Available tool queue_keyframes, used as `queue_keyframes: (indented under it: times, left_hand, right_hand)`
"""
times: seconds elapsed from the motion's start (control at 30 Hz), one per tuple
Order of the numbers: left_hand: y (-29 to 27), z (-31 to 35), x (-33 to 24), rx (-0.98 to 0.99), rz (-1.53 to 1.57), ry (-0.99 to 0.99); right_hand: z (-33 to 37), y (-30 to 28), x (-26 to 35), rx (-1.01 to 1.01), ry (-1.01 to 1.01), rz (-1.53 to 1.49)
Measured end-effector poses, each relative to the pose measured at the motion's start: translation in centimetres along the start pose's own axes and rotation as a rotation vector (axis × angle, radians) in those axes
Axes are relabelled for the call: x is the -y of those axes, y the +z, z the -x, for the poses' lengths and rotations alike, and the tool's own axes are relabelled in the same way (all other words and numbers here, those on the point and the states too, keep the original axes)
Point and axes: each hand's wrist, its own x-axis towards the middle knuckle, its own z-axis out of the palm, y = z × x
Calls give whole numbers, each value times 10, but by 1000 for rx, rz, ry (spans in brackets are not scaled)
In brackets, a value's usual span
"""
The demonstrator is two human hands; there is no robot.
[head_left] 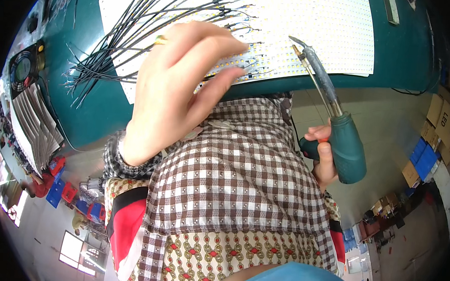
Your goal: The person solders electrical wires onto an LED light panel with a soldering iron.
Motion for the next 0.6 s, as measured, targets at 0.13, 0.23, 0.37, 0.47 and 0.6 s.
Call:
queue_keyframes:
  times: [0.13,0.23,0.37,0.47,0.6]
  left_hand:
    - [4,2,-5,208,5,-54]
    - [15,1,-5,214,57,-298]
    - [22,2,-5,207,12,-237]
    - [27,3,-5,163,35,-160]
    - [29,3,-5,120,411,-577]
  right_hand:
    - [-4,-3,-1,-7,22,0]
    - [-7,-5,-2,35,-45,-7]
    - [-6,-5,-2,-1,18,-20]
    - [-4,-6,-5,-25,24,-37]
    - [-4,-7,-9,-28,21,-47]
